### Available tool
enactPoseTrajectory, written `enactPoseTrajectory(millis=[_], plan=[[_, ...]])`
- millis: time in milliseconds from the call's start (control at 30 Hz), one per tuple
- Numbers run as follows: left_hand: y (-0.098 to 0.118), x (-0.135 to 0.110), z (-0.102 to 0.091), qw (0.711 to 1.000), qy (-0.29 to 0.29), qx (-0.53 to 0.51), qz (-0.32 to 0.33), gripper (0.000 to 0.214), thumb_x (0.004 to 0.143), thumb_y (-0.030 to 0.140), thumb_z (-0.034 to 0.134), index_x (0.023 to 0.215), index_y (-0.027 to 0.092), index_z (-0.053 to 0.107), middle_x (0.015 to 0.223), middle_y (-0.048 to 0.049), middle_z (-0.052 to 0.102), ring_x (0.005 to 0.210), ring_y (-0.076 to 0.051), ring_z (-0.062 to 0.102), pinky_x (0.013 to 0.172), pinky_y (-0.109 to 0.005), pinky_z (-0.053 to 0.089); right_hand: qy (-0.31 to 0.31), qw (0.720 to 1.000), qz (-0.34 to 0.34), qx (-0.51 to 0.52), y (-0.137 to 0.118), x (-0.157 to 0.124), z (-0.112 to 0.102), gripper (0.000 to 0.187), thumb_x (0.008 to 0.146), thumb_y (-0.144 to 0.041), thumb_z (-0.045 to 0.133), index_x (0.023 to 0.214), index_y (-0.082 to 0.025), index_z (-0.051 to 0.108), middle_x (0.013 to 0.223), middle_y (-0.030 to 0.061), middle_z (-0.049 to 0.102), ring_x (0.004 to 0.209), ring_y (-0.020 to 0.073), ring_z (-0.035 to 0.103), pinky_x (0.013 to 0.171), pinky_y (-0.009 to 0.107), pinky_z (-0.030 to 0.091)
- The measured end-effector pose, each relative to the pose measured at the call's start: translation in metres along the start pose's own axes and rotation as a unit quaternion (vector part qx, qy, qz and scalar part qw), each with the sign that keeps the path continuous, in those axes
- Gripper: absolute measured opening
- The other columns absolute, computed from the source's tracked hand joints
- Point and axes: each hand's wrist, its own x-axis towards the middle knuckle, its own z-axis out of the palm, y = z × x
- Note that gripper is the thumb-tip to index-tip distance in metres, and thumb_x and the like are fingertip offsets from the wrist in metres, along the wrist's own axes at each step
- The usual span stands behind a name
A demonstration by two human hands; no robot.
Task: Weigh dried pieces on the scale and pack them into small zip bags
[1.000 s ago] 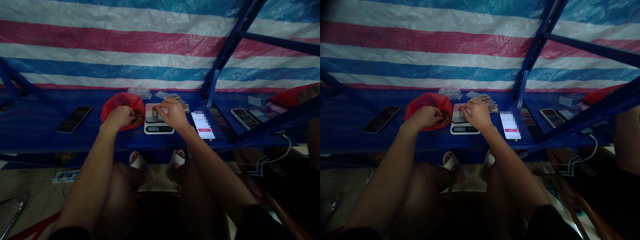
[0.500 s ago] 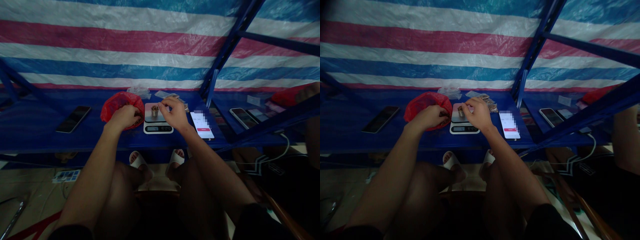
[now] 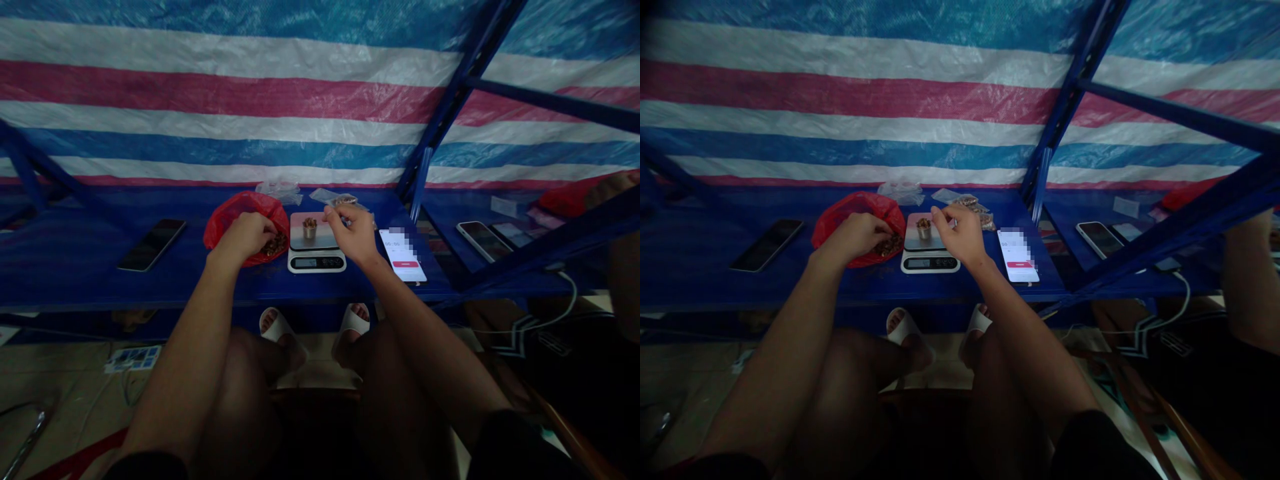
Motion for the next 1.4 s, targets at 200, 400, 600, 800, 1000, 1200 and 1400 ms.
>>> enactPoseTrajectory(millis=[200, 400, 600, 800, 1000, 1200, 1400], plan=[[0.001, -0.003, -0.006, 0.999, 0.032, -0.001, -0.022, 0.027, 0.092, 0.018, 0.067, 0.099, 0.024, 0.092, 0.103, -0.0078, 0.089, 0.1, -0.031, 0.084, 0.096, -0.037, 0.062, -0.005, 1.0, 0.017, -0.002, 0.001, 0.0, 0.002, 0.054, 0.108, -0.059, 0.058, 0.067, -0.026, 0.07, 0.071, 0.0036, 0.071, 0.075, 0.022, 0.067, 0.077, 0.039, 0.052], [0.0, -0.007, -0.013, 0.998, 0.056, -0.018, -0.04, 0.027, 0.093, 0.026, 0.068, 0.103, 0.024, 0.093, 0.107, -0.009, 0.089, 0.101, -0.032, 0.083, 0.099, -0.039, 0.062, 0.001, 0.999, 0.031, -0.004, 0.004, -0.001, 0.006, 0.049, 0.107, -0.054, 0.059, 0.07, -0.025, 0.072, 0.071, 0.0031, 0.072, 0.071, 0.0205, 0.065, 0.072, 0.038, 0.05], [0.009, -0.011, -0.022, 0.976, 0.123, -0.171, -0.051, 0.023, 0.093, 0.034, 0.073, 0.103, 0.025, 0.092, 0.106, -0.0061, 0.089, 0.098, -0.029, 0.082, 0.097, -0.038, 0.064, -0.01, 0.999, 0.025, 0.032, 0.002, 0.001, 0.013, 0.02, 0.102, -0.038, 0.067, 0.103, -0.024, 0.081, 0.097, 0.0052, 0.083, 0.086, 0.0223, 0.073, 0.081, 0.039, 0.059], [0.039, 0.005, -0.013, 0.924, 0.166, -0.345, 0.006, 0.025, 0.092, 0.035, 0.077, 0.107, 0.019, 0.09, 0.107, -0.0082, 0.088, 0.102, -0.028, 0.08, 0.096, -0.039, 0.065, -0.044, 0.996, -0.01, 0.082, -0.004, 0.005, 0.021, 0.043, 0.096, -0.03, 0.078, 0.138, -0.023, 0.075, 0.123, 0.0109, 0.081, 0.09, 0.0215, 0.076, 0.084, 0.039, 0.065], [0.059, 0.018, -0.001, 0.899, 0.151, -0.407, 0.052, 0.021, 0.093, 0.03, 0.077, 0.102, 0.016, 0.089, 0.104, -0.0098, 0.087, 0.097, -0.025, 0.079, 0.093, -0.038, 0.063, -0.056, 0.994, 0.003, 0.089, -0.003, 0.008, 0.023, 0.037, 0.096, -0.023, 0.079, 0.133, -0.026, 0.08, 0.123, 0.0094, 0.081, 0.096, 0.0223, 0.08, 0.091, 0.042, 0.069], [0.062, 0.019, 0.005, 0.878, 0.153, -0.452, 0.04, 0.023, 0.092, 0.03, 0.078, 0.106, 0.016, 0.089, 0.105, -0.0094, 0.087, 0.098, -0.024, 0.079, 0.093, -0.036, 0.064, -0.045, 0.992, 0.032, 0.113, -0.002, 0.01, 0.026, 0.029, 0.098, -0.024, 0.079, 0.126, -0.026, 0.084, 0.118, 0.0087, 0.084, 0.1, 0.0241, 0.081, 0.095, 0.045, 0.071], [0.061, 0.025, 0.013, 0.871, 0.145, -0.468, 0.037, 0.024, 0.093, 0.032, 0.077, 0.106, 0.017, 0.089, 0.107, -0.0085, 0.087, 0.099, -0.024, 0.079, 0.092, -0.037, 0.065, -0.041, 0.986, 0.071, 0.143, 0.003, 0.012, 0.028, 0.024, 0.095, -0.029, 0.084, 0.119, -0.023, 0.086, 0.109, 0.009, 0.086, 0.1, 0.025, 0.083, 0.099, 0.048, 0.07]])
